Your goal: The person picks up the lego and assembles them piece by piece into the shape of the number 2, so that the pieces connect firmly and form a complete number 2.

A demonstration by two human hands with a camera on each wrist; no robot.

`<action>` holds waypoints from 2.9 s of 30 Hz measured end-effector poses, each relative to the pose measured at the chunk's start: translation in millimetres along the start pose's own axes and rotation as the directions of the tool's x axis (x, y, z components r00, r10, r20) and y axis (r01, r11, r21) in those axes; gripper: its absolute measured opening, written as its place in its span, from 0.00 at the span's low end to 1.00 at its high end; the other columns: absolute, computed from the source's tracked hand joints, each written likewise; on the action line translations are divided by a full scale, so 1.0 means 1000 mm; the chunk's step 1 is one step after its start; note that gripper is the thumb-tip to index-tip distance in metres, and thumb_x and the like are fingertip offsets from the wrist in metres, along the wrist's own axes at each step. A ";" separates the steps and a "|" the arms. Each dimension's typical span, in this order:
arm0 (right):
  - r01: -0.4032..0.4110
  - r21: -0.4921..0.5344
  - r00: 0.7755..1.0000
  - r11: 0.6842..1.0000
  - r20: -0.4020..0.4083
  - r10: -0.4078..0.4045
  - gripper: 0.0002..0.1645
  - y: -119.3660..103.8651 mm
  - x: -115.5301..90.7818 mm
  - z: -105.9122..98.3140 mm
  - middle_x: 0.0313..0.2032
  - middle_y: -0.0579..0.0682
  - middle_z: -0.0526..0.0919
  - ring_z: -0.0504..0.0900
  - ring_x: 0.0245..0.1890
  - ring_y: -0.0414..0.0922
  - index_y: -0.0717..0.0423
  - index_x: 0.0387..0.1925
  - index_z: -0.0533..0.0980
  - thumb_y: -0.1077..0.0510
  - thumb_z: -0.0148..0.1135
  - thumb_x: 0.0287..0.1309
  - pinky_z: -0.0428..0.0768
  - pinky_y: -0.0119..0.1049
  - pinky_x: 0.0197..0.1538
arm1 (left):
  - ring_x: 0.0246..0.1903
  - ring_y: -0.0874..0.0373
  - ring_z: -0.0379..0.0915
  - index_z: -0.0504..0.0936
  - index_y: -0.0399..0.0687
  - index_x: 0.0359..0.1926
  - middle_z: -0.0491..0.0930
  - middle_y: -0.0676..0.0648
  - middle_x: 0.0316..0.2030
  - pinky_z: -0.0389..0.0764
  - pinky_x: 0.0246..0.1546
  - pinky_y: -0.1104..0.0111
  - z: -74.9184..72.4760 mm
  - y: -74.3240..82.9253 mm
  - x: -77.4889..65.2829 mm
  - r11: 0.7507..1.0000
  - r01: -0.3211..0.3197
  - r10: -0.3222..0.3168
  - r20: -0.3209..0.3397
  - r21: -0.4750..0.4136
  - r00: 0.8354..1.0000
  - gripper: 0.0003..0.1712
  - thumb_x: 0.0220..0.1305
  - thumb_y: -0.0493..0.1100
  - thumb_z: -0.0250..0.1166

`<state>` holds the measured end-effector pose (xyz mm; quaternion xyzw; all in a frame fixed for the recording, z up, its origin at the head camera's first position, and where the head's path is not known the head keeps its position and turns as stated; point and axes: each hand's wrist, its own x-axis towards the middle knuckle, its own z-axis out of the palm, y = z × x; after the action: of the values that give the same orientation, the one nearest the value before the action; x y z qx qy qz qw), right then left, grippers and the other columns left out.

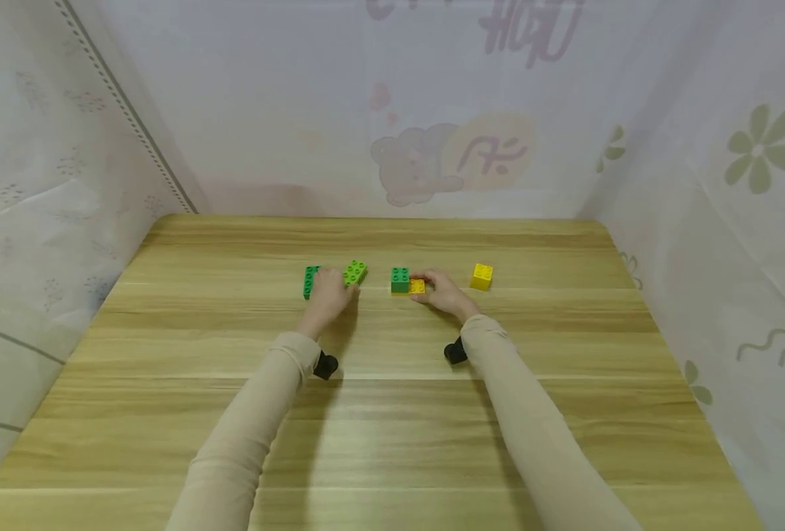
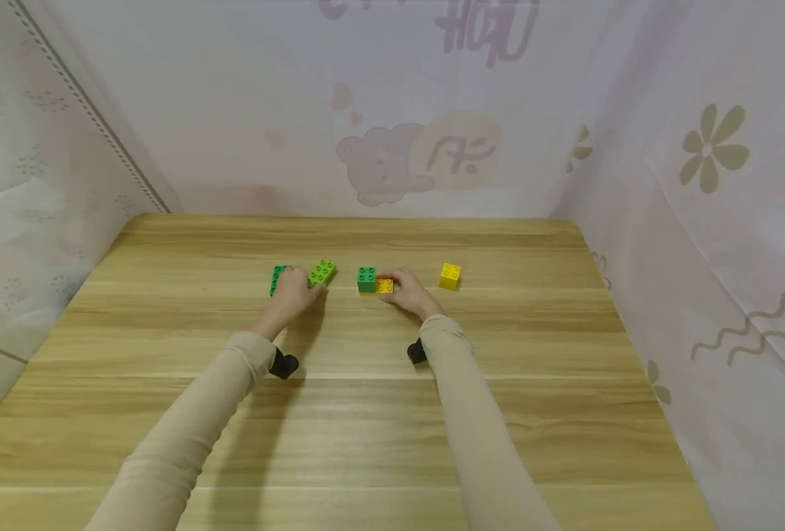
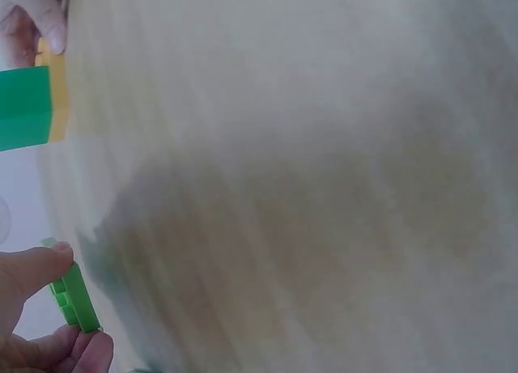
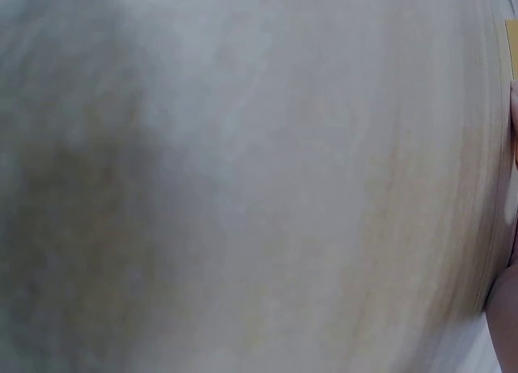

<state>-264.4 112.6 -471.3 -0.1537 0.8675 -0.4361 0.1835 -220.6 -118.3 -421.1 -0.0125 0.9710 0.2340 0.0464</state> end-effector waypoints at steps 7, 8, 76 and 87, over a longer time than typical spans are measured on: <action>-0.011 0.013 1.000 1.000 -0.010 0.011 0.28 -0.001 0.001 0.001 0.59 0.55 0.67 0.63 0.63 0.51 0.55 0.59 0.68 0.59 0.61 0.56 0.57 0.45 0.68 | 0.42 0.43 0.67 0.76 0.24 0.38 0.76 0.31 0.38 0.71 0.44 0.57 -0.007 0.004 0.005 1.000 -0.029 0.029 -0.019 -0.007 0.999 0.20 0.60 0.43 0.61; -0.011 0.013 1.000 1.000 -0.011 0.011 0.28 -0.001 0.001 0.001 0.59 0.55 0.67 0.62 0.63 0.51 0.55 0.59 0.68 0.59 0.61 0.55 0.57 0.45 0.68 | 0.41 0.43 0.67 0.76 0.24 0.38 0.76 0.31 0.38 0.71 0.44 0.57 -0.008 0.005 0.005 1.000 -0.031 0.031 -0.018 -0.003 0.999 0.20 0.60 0.43 0.61; -0.017 0.031 1.000 0.999 -0.013 0.017 0.28 0.000 0.001 0.000 0.60 0.55 0.65 0.60 0.64 0.51 0.54 0.59 0.69 0.59 0.62 0.55 0.56 0.46 0.68 | 0.40 0.49 0.67 0.76 0.29 0.41 0.72 0.34 0.46 0.74 0.42 0.61 -0.027 0.040 0.029 1.000 -0.031 0.031 0.051 0.006 0.998 0.22 0.62 0.48 0.59; -0.022 0.018 1.000 1.000 -0.016 0.023 0.28 0.000 0.002 0.000 0.60 0.55 0.66 0.61 0.64 0.51 0.53 0.59 0.69 0.59 0.62 0.55 0.57 0.46 0.68 | 0.42 0.48 0.69 0.75 0.30 0.45 0.70 0.34 0.50 0.76 0.43 0.60 -0.025 0.049 0.033 0.999 -0.028 0.026 0.094 0.018 0.995 0.24 0.63 0.51 0.58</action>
<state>-266.3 111.9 -471.8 -0.1387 0.8666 -0.4431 0.1827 -257.6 -86.7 -379.8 0.0119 0.9701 0.2257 0.0888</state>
